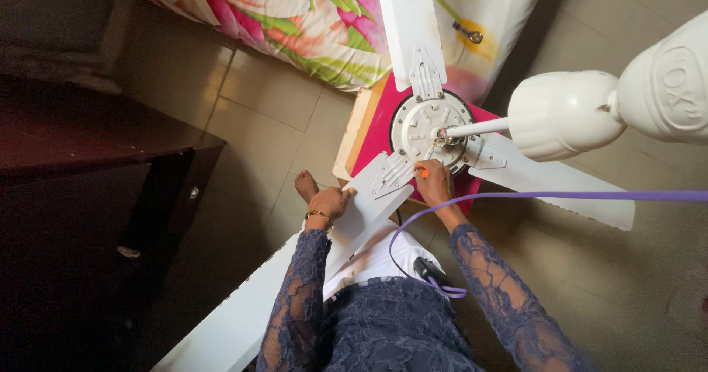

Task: The person attaches a ceiling fan blade to the motor housing using a screwdriver. They align the blade bracket, insert screws, and tighten them to secure the blade in place.

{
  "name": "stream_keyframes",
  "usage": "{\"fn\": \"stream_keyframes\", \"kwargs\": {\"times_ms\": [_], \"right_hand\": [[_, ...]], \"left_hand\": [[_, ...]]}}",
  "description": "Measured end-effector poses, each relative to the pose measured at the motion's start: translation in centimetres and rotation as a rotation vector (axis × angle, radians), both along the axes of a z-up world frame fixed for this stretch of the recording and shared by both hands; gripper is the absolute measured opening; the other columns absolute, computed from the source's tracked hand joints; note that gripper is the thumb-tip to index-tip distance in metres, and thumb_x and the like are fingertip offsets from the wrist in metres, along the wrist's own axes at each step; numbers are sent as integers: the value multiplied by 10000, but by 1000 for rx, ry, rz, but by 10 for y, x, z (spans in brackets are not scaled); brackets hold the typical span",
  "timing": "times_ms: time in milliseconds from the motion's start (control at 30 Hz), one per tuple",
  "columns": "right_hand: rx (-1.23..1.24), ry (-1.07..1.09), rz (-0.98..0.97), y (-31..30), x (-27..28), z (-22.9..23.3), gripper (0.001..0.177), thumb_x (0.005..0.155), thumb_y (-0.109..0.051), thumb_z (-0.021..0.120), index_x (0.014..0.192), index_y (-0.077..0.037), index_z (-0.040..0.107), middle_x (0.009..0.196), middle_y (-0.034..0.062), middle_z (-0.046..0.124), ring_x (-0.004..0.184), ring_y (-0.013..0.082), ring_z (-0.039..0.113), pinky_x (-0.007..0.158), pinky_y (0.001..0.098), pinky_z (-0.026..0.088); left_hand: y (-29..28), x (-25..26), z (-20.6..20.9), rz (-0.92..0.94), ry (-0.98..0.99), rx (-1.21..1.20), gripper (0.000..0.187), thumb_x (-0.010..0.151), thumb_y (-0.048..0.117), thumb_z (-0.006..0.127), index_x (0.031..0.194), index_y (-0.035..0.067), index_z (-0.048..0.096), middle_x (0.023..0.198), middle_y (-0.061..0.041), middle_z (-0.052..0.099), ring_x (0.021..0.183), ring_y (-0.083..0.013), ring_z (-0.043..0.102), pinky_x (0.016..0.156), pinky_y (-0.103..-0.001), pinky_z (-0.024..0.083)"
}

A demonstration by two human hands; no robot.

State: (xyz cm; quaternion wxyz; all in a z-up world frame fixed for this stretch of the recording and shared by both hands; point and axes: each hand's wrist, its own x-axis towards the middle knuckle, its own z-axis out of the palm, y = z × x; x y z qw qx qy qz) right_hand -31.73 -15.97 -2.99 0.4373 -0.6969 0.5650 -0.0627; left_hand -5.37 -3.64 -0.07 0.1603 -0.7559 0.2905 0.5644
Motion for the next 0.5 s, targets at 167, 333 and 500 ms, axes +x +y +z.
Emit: {"fn": "stream_keyframes", "kwargs": {"times_ms": [167, 333, 500], "right_hand": [[-1, 12, -8, 0, -2, -3, 185, 797, -59, 767, 971, 1, 749, 926, 176, 723, 835, 337, 720, 770, 405, 568], [-7, 8, -3, -1, 0, -2, 192, 787, -70, 777, 963, -1, 745, 923, 181, 715, 832, 347, 712, 772, 419, 563], [-53, 47, 53, -2, 4, 0, 138, 797, -55, 766, 924, -10, 739, 901, 184, 702, 841, 380, 688, 775, 457, 550]], "left_hand": [[5, 4, -8, -23, 55, -54, 634, 978, 639, 446, 1088, 104, 767, 1089, -215, 742, 1088, -388, 687, 977, -475, 504], [2, 4, -4, -20, 26, -45, 640, 978, 648, 446, 1078, 107, 771, 1076, -211, 752, 1078, -386, 699, 975, -471, 515], [-5, -2, 15, 5, -36, -37, 608, 967, 637, 459, 1092, 129, 769, 1101, -201, 734, 1096, -394, 675, 978, -488, 501]]}}
